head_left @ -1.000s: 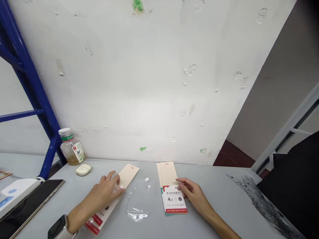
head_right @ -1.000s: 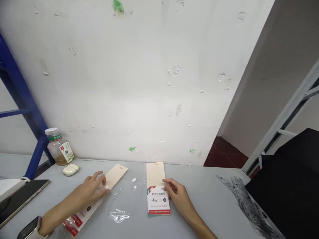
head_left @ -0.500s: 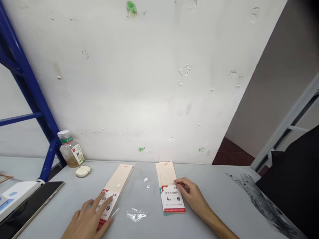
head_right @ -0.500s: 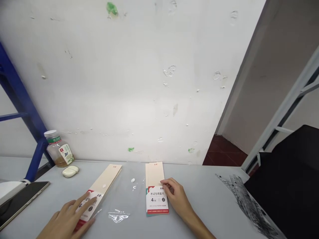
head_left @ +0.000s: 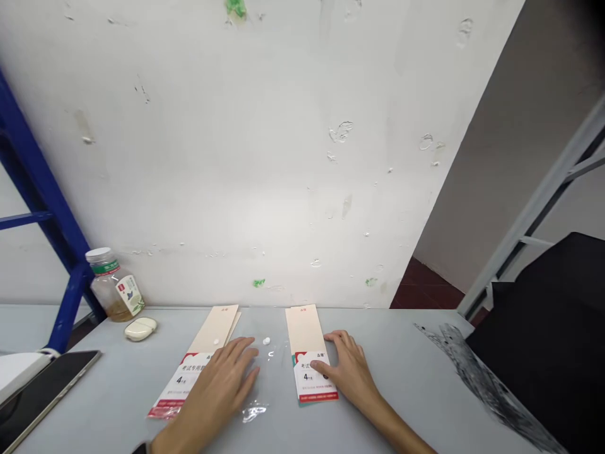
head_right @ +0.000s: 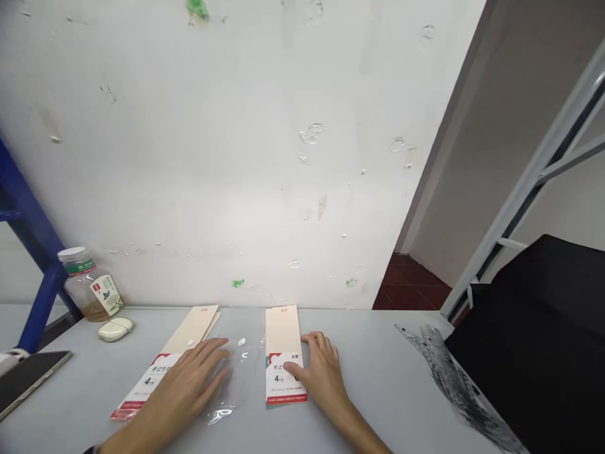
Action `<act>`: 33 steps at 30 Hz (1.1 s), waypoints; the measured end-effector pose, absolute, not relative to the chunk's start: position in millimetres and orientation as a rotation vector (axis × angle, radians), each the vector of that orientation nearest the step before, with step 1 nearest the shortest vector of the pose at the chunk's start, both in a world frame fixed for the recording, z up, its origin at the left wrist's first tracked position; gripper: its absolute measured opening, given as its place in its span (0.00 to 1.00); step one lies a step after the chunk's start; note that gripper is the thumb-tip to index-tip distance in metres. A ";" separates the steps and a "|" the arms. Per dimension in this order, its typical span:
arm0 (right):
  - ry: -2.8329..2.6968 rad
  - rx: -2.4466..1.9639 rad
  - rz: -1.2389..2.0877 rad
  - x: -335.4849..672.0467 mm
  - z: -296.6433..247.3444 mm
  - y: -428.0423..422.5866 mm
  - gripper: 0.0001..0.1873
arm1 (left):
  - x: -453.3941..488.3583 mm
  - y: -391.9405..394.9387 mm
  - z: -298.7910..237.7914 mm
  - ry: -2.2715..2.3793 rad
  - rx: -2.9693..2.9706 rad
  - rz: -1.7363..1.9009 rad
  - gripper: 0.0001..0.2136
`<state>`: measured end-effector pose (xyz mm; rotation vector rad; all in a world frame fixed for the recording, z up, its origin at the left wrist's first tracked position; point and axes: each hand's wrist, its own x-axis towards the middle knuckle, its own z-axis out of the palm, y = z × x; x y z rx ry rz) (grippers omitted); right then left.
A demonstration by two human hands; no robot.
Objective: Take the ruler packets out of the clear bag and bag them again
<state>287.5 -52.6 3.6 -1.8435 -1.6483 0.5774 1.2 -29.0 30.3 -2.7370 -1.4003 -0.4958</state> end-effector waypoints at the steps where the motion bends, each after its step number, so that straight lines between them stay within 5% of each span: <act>1: -1.648 -1.860 0.581 286.5 3.7 -51.8 0.23 | 7.3 -25.4 26.8 -1.367 -2.741 -0.547 0.15; 12: -1.548 -1.897 0.513 280.3 -3.5 -49.5 0.22 | 21.3 -26.1 13.8 -1.351 -2.792 -0.676 0.13; 21: -1.265 -1.680 0.843 297.2 -8.5 -41.0 0.12 | 21.6 -21.6 10.7 -1.421 -2.847 -0.676 0.11; 33: -1.115 -1.310 1.274 295.1 19.5 -50.8 0.25 | 24.3 -24.5 15.8 -1.678 -2.887 -0.747 0.11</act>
